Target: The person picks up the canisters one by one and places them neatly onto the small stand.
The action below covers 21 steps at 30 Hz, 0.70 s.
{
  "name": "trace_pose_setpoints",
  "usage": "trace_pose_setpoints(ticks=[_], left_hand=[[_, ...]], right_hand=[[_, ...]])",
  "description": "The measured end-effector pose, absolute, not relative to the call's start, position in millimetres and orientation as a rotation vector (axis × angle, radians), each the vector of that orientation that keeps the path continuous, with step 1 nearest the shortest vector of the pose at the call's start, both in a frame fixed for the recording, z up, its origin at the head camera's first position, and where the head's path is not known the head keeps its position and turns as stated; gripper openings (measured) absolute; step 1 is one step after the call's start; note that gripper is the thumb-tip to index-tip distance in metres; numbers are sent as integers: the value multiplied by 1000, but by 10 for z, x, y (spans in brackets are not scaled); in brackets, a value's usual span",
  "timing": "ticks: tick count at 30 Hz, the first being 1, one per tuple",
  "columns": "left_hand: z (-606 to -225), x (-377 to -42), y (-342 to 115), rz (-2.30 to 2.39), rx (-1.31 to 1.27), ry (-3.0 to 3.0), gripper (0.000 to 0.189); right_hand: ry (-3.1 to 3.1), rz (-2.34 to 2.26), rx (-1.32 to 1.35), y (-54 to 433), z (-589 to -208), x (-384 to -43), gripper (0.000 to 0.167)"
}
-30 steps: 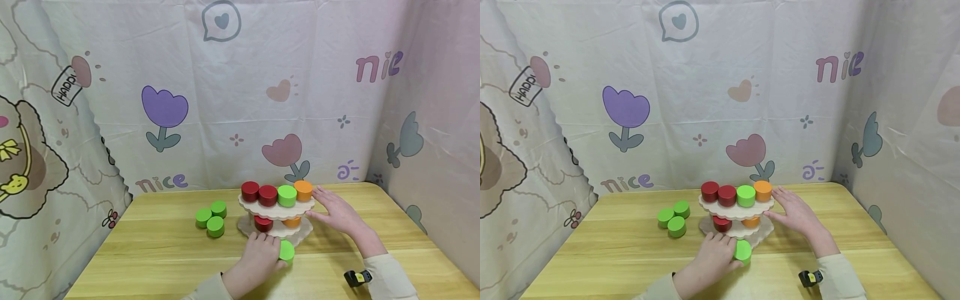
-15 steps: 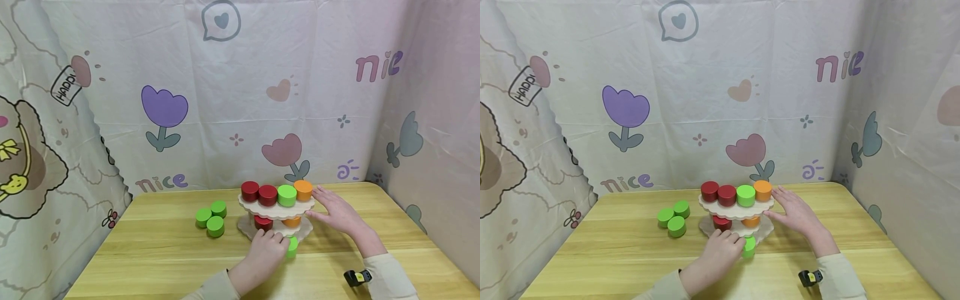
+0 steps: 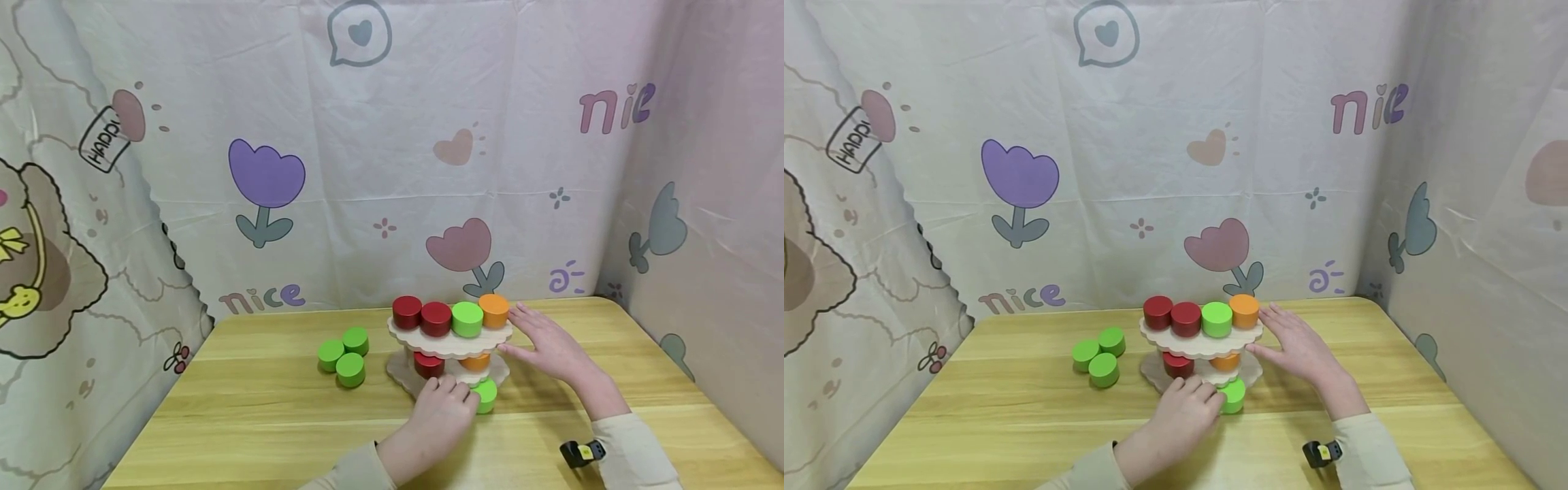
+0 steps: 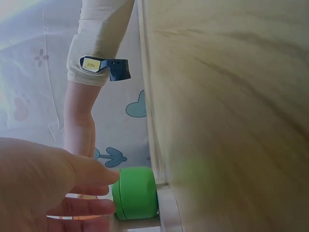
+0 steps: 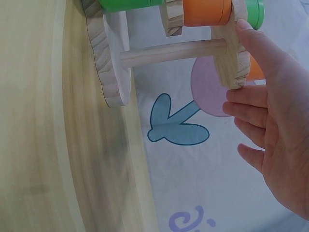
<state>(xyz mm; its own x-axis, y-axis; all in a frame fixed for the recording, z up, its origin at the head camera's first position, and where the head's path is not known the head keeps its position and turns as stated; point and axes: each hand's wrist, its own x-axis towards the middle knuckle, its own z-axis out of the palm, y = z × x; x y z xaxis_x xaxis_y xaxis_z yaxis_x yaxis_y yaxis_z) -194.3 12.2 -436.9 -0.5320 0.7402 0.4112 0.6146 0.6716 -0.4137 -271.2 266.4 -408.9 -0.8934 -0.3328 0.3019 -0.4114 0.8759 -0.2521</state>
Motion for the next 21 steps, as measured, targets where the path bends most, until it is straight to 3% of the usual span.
trace_pose_setpoints(ticks=[21], left_hand=[[-4389, -1922, 161, 295, -1157, -2336, 40]], right_hand=[[-2805, 467, 551, 2656, -4088, -2704, 79]])
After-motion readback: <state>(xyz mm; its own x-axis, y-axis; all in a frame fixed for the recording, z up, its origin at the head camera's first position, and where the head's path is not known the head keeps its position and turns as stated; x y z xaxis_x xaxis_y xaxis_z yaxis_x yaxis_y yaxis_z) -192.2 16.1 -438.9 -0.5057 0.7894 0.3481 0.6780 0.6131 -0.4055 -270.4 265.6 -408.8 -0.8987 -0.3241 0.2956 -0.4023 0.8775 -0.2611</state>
